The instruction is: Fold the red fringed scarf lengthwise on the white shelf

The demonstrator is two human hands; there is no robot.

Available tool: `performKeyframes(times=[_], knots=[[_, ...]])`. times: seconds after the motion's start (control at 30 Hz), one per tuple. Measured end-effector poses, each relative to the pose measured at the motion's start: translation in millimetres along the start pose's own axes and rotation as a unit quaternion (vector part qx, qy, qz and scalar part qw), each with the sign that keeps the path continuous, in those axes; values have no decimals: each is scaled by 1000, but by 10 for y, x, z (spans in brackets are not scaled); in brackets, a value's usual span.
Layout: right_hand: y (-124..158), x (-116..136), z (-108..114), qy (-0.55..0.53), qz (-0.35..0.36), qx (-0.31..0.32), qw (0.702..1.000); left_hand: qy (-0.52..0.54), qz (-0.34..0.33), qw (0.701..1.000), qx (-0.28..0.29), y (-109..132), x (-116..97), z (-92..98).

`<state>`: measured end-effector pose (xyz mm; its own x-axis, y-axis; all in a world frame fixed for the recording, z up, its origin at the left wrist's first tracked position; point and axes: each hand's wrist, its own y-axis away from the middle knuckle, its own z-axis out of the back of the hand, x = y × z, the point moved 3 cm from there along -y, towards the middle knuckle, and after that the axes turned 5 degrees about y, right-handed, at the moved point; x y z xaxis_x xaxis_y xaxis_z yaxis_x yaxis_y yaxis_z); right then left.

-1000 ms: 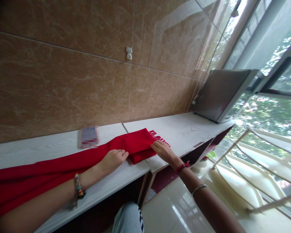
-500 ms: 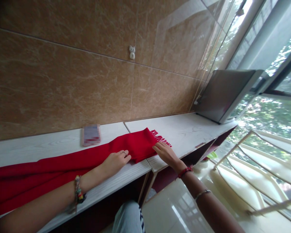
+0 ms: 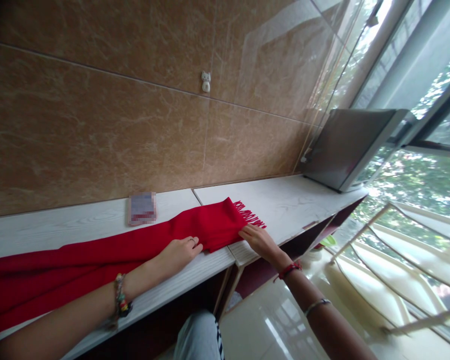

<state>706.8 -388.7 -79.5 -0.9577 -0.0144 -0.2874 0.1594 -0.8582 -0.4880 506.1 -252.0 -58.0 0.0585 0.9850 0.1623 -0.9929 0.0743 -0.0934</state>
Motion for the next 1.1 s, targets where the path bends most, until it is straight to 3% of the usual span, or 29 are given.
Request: performKeyframes(times=[0.2, 0.33, 0.4, 0.6, 0.73, 0.8, 0.9, 0.97, 1.1], knots=[[40, -19, 0, 2, -8, 16, 1000, 48, -8, 999, -22, -19, -21, 101], [33, -10, 15, -4, -13, 6, 1000, 104, -6, 992, -74, -167, -17, 149], [32, 0, 25, -21, -15, 1, 1000, 136, -18, 988, -74, -256, 4, 101], [106, 15, -3, -79, -26, -4, 997, 215, -1, 973, 79, -299, 107, -193], [124, -2, 12, -122, -42, -19, 991, 248, 33, 960, 123, -271, 119, -146], [42, -24, 53, -143, -54, -24, 988, 261, 46, 958, 112, -324, 119, -80], [-241, -84, 75, -146, -97, -29, 984, 221, 84, 971, 18, -471, 164, -26], [-497, -120, -7, -129, -121, -15, 984, 181, 146, 972, -30, -557, 226, -69], [-891, -157, -406, -79, -105, 69, 989, 194, 286, 938, 37, -606, 345, -296]])
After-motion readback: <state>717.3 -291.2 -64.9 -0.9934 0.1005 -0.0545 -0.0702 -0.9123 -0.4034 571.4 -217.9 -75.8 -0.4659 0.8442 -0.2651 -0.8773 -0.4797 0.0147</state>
